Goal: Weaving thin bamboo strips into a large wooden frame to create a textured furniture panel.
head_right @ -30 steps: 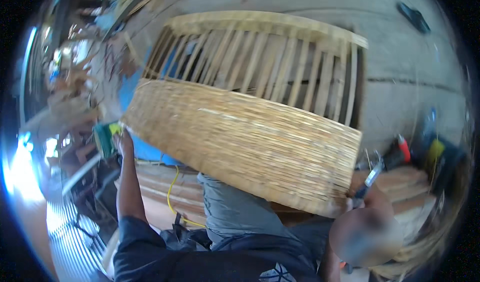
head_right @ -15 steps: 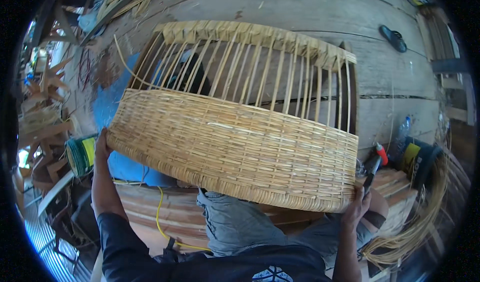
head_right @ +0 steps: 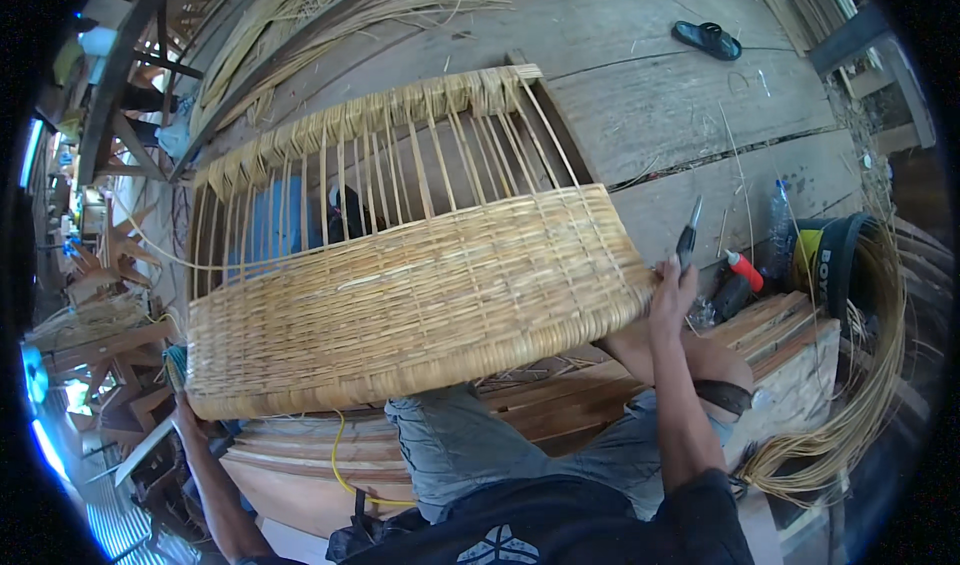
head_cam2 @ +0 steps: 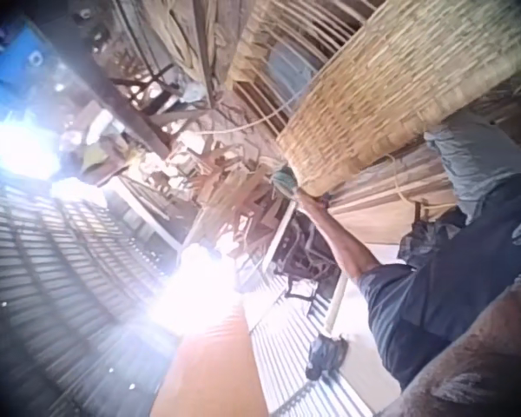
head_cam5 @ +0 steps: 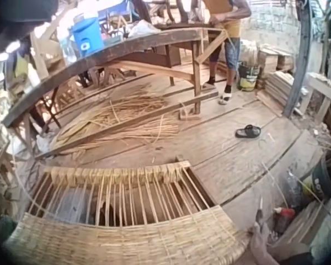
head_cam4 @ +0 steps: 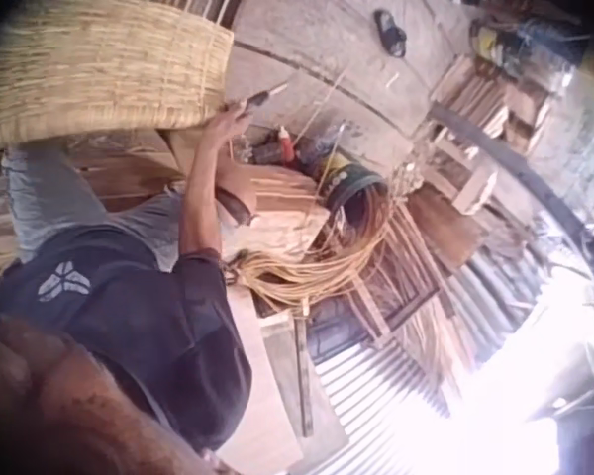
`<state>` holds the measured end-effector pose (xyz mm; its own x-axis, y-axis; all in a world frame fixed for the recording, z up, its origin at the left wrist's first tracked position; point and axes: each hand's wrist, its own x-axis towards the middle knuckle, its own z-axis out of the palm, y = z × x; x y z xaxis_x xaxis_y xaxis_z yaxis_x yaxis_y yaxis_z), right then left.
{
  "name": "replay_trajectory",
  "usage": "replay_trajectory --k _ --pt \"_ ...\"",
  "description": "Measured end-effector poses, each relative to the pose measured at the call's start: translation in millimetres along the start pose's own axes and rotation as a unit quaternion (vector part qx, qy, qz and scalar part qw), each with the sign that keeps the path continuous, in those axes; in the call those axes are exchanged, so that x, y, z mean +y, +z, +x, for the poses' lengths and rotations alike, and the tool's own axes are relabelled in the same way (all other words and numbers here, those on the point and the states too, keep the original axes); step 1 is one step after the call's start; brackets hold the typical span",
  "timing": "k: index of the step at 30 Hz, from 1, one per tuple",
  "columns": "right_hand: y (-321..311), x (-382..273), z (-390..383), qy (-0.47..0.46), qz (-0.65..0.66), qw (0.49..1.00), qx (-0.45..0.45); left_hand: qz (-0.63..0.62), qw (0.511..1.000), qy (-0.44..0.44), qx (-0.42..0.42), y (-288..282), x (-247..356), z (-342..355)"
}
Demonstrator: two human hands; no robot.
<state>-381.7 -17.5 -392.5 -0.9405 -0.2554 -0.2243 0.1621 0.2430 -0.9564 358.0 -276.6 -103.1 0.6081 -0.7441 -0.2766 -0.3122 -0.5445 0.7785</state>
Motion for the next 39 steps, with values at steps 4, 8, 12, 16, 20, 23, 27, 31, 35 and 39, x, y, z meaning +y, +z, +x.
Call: replay_trajectory --k 4,8,12,16,20,23,27,31,35,39 --pt "12 -8 22 -0.016 -0.212 0.977 -0.007 -0.093 0.996 0.009 -0.002 -11 -70 -20" --pt "27 -36 -1 -0.169 -0.474 0.864 0.033 -0.168 0.981 -0.08 -0.054 -14 -75 -82" --pt "63 -82 -73 -0.244 -0.37 0.889 -0.115 -0.253 0.963 -0.075 -0.046 -5 -87 -193" --pt "68 -78 -141 -0.157 -0.273 0.937 -0.151 -0.323 0.929 -0.074 -0.165 -1 -45 -291" --pt "58 -94 -170 -0.114 -0.319 0.931 -0.135 -0.342 0.896 -0.131 -0.252 -13 -61 -318" --pt "51 -90 -166 -0.189 -0.388 0.893 -0.128 -0.355 0.875 -0.193 -0.267 -16 -70 -337" --pt "47 -87 -171 -0.228 -0.44 0.865 -0.079 -0.187 0.941 -0.126 -0.253 -28 -92 -347" --pt "47 -86 -174 -0.288 -0.526 0.798 -0.056 -0.03 0.942 -0.044 -0.33 -24 -63 -349" --pt "35 -121 -186 -0.226 -0.368 0.891 -0.142 -0.096 0.916 -0.071 -0.383 -36 -91 -329" --pt "-22 -178 -226 -0.154 -0.262 0.949 -0.087 0.24 0.893 0.076 -0.372 -64 -75 -294"
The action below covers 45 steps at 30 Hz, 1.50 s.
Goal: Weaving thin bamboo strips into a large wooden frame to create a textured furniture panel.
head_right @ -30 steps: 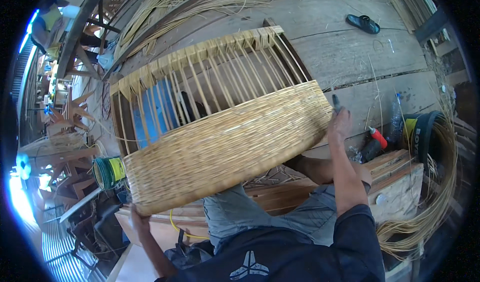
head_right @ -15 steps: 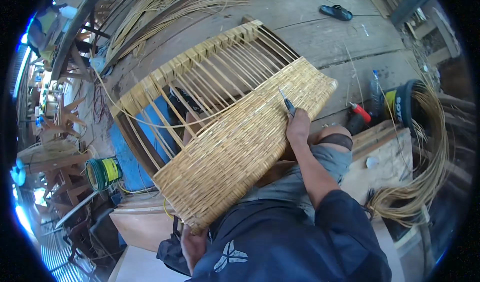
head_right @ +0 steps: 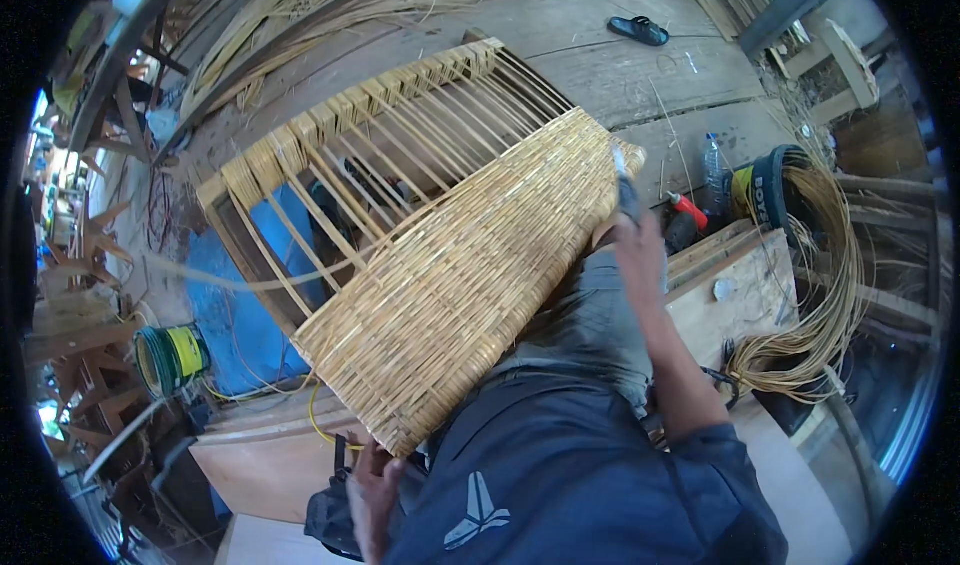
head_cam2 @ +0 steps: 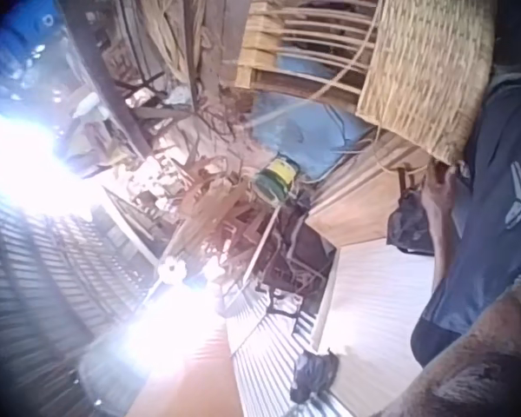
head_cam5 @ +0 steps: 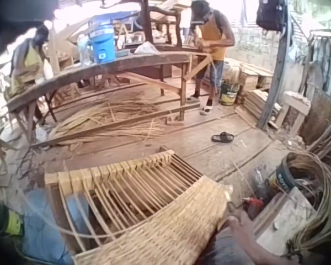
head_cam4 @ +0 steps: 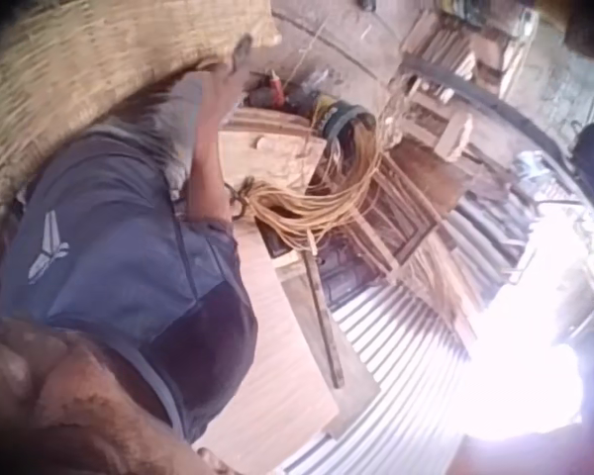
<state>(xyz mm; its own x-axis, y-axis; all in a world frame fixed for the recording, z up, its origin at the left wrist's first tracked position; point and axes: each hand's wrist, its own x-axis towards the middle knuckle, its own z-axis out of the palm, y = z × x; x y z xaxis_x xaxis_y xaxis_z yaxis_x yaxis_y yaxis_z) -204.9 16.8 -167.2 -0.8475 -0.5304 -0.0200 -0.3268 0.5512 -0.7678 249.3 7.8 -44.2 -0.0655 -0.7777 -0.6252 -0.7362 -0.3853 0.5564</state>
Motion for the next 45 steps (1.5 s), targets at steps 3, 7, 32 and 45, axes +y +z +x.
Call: replay_trajectory --k 3,7,32,45 --pt "-56 53 -22 0.005 -0.01 0.999 0.031 -0.078 0.996 0.034 -0.017 -39 13 17" --pt "-110 143 -87 0.081 -0.236 0.968 0.041 -0.446 0.735 0.423 -0.285 -33 98 57" --pt "-125 130 -130 0.343 -0.4 0.849 -0.027 -0.023 0.885 0.357 0.298 2 46 126" --pt "-131 141 -101 0.154 -0.432 0.889 0.0 -0.337 0.921 0.173 0.093 31 84 97"
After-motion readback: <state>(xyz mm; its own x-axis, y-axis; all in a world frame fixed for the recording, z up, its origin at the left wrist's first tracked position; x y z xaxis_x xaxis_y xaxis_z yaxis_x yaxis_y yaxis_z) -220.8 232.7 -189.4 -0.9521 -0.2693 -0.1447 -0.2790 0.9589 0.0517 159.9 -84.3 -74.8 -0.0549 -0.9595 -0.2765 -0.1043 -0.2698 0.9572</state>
